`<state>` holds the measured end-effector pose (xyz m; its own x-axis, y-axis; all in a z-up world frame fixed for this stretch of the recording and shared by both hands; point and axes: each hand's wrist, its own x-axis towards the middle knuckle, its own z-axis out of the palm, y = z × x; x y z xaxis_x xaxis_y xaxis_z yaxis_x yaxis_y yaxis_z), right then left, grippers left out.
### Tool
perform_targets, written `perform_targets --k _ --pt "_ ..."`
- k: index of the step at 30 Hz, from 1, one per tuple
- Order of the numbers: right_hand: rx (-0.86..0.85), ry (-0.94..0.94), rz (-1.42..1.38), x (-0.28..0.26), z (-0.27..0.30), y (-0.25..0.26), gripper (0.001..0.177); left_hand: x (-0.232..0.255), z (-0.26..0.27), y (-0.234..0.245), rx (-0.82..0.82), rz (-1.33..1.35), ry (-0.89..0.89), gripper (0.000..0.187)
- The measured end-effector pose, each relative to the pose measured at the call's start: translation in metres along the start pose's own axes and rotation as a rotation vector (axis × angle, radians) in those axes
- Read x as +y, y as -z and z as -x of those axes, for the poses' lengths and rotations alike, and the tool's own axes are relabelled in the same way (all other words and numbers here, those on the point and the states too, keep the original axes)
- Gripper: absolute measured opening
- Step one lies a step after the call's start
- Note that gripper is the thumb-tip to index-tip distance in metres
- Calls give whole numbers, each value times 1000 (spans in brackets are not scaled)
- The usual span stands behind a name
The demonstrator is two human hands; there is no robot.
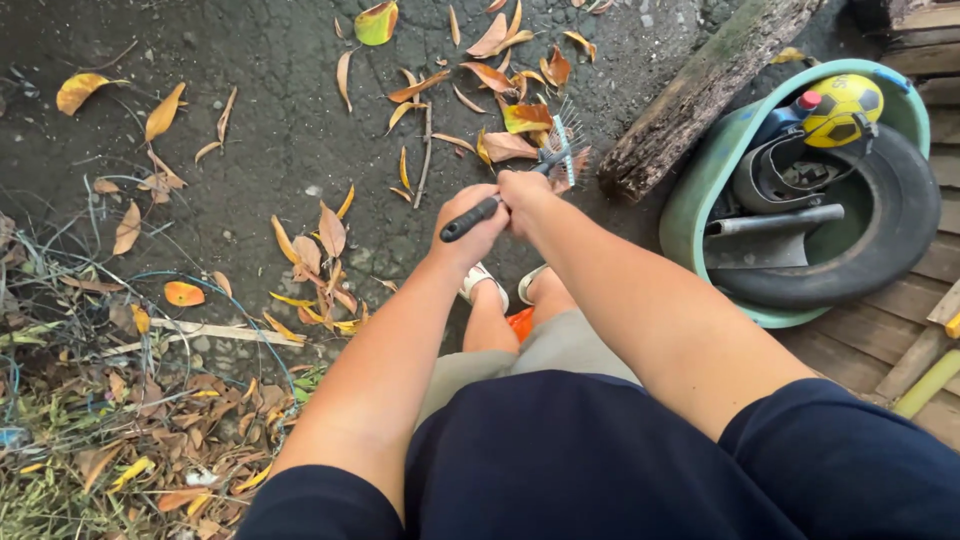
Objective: Raking dry leaves and debris into a pile in an outdoor yard area.
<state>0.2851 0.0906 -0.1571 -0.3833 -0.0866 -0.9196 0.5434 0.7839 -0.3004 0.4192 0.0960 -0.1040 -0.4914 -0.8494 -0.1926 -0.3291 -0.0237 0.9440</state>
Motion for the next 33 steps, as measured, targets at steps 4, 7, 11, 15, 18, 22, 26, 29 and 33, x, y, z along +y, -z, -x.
perform_targets --k 4,7,11,15,18,22,26,29,33 --pt "-121 39 -82 16 -1 -33 17 3 9 42 65 -55 -36 27" --pt "-308 32 -117 21 30 -69 10 11 22 85 57 -106 -42 26" --pt "-459 10 -118 16 90 -115 9 29 44 136 229 -163 -3 23" --pt "-615 9 -101 5 140 -130 16 44 57 163 295 -286 -202 25" --pt "-805 -135 -128 5 113 -130 19 47 53 160 322 -490 -344 27" --pt "-628 187 220 -7 105 -96 25 69 46 137 249 -615 -267 29" --pt "-751 149 73 -22 116 -52 21 93 40 111 251 -613 -270 30" --pt "-657 246 79 -24 92 -33 21 104 37 91 250 -568 -253 24" --pt "-531 105 -19 -43 135 1 21 131 31 73 203 -377 -232 23"
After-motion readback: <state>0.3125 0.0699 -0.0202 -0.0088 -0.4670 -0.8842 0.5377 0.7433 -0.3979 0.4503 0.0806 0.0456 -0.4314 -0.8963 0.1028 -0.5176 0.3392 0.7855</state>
